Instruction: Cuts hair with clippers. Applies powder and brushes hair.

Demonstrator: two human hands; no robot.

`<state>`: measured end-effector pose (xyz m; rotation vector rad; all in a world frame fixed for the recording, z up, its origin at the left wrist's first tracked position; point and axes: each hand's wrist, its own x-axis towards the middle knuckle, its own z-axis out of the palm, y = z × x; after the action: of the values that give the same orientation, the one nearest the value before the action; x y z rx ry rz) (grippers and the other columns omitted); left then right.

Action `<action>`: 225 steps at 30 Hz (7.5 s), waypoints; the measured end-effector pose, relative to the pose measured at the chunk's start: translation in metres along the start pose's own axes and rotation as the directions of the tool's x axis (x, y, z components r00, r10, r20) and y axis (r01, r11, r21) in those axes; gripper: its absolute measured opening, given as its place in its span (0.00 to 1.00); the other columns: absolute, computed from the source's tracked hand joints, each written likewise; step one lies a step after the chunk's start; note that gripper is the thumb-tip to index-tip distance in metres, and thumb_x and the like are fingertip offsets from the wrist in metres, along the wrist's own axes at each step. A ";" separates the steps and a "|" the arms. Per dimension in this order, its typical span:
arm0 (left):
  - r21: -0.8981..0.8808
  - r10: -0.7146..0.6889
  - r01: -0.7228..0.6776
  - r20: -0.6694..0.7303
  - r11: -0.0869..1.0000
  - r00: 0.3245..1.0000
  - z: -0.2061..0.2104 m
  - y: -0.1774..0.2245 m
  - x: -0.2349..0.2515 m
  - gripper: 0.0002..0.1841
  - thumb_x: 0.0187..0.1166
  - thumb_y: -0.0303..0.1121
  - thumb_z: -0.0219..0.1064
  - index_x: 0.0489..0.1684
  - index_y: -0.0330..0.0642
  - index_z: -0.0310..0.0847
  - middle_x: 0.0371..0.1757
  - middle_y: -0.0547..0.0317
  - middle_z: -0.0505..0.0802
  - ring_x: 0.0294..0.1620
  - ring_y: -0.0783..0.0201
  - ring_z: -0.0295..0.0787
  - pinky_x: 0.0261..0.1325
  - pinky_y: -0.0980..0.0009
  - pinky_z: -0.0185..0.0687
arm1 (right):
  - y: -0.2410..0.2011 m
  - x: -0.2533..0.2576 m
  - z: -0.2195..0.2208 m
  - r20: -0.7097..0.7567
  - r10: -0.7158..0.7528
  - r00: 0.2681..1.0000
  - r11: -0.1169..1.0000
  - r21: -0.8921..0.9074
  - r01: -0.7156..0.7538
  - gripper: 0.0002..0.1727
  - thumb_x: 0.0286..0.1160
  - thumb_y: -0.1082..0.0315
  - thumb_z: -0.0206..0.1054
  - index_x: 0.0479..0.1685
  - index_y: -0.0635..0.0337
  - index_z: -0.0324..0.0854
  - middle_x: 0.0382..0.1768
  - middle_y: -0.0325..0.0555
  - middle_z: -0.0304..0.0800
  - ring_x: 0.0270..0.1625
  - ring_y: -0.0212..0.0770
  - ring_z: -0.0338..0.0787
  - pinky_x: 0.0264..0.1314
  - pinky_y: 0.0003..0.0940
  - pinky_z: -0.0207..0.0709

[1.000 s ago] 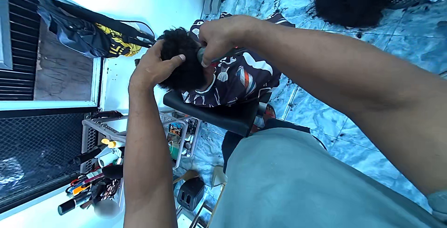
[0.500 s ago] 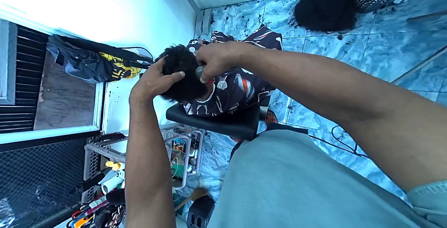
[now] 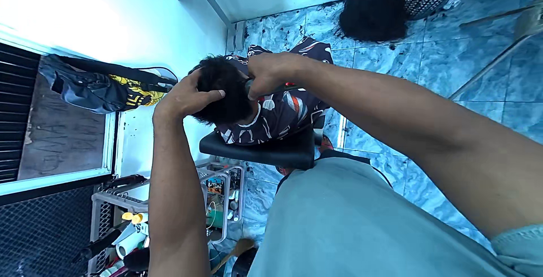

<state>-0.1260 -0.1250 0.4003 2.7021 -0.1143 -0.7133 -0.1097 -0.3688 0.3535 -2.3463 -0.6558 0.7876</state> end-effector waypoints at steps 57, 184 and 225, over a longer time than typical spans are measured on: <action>0.026 0.213 -0.211 -0.072 0.977 0.974 0.006 -0.037 0.006 0.48 0.68 0.59 0.76 0.91 0.54 0.58 0.77 0.46 0.83 0.79 0.49 0.80 0.79 0.36 0.71 | -0.014 -0.001 0.037 -0.061 0.182 0.981 0.982 -0.040 -0.185 0.22 0.61 0.49 0.80 0.38 0.59 0.84 0.32 0.53 0.86 0.39 0.57 0.88 0.39 0.67 0.79; 0.102 0.432 -0.433 0.036 0.896 0.901 -0.004 -0.046 0.028 0.50 0.65 0.50 0.82 0.91 0.54 0.59 0.78 0.44 0.82 0.79 0.47 0.78 0.80 0.36 0.69 | -0.057 -0.015 0.145 -0.401 0.460 0.793 0.837 0.494 -0.236 0.33 0.57 0.45 0.85 0.51 0.63 0.83 0.38 0.51 0.90 0.41 0.48 0.91 0.47 0.55 0.85; 0.016 0.270 -0.270 -0.010 0.963 0.963 -0.001 -0.044 0.028 0.47 0.67 0.58 0.80 0.87 0.53 0.61 0.70 0.46 0.87 0.71 0.51 0.86 0.75 0.40 0.77 | -0.005 -0.004 0.164 -0.168 0.312 0.935 0.281 0.956 0.078 0.26 0.62 0.67 0.82 0.58 0.67 0.79 0.43 0.55 0.89 0.40 0.46 0.91 0.44 0.43 0.88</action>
<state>-0.1018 -0.0876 0.3726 2.6322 -0.4767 -0.6140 -0.2221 -0.3089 0.2499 -1.2689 0.2076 0.5526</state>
